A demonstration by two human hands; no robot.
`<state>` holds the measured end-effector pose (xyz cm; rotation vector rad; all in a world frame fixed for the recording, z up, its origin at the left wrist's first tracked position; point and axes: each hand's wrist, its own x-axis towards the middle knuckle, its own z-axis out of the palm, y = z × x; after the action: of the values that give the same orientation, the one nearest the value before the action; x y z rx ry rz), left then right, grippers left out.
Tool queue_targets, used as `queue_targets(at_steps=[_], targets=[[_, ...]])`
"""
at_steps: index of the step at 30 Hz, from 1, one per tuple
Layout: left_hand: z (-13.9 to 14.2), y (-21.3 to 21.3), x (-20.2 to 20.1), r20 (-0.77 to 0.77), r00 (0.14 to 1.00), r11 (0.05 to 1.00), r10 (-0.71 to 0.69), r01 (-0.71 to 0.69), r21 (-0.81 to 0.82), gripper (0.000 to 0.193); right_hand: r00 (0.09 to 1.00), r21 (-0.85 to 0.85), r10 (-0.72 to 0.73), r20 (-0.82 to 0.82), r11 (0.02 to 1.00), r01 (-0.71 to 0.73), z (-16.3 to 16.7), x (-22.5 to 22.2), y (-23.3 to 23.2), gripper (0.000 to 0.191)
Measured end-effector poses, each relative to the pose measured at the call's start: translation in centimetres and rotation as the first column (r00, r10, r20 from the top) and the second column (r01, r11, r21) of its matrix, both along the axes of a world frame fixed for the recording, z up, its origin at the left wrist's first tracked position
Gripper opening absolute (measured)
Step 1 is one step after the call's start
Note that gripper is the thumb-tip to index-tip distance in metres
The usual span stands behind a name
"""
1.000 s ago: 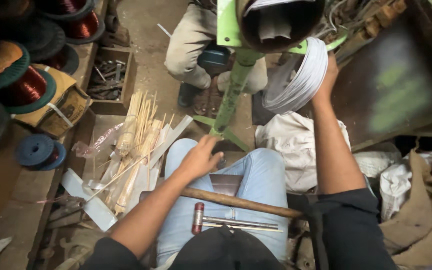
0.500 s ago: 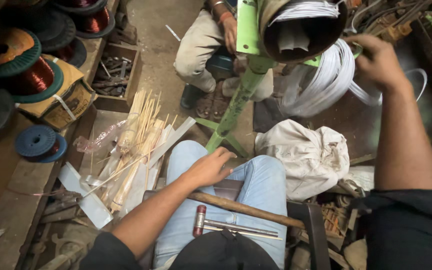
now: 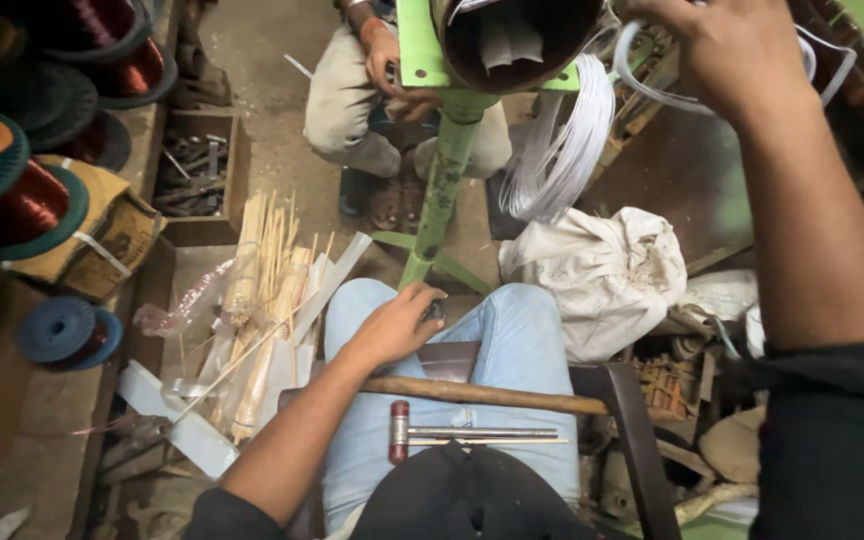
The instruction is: The person gathers white wire from a green winding machine, folds it into loops, and places it back onto the machine's spool. They use a wooden stick to guide the wire and a hammer to tap the spool into place. The person repeats this process multiple times.
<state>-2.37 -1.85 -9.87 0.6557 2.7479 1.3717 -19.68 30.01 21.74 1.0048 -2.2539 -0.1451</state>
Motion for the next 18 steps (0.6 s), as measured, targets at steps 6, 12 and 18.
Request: queue_targets(at_steps=[6, 12, 18], targets=[[-0.6, -0.1, -0.1, 0.005, 1.000, 1.000, -0.011, 0.011, 0.001, 0.043, 0.999, -0.257, -0.033, 0.007, 0.966, 0.034, -3.9, 6.6, 3.8, 0.034], [-1.0, 0.4, -0.1, -0.069, 0.995, 0.995, -0.067, 0.072, 0.071, 0.039, 0.425, -0.753, 0.754, 0.501, 0.139, 0.643, -12.4, 14.2, 4.2, 0.011], [1.5, 4.2, 2.9, 0.006, 0.939, 0.893, -0.344, 0.326, 0.311, 0.048, 0.356, -0.617, 0.907, -0.223, -0.414, 0.669, -19.9, 20.5, -1.0, 0.021]])
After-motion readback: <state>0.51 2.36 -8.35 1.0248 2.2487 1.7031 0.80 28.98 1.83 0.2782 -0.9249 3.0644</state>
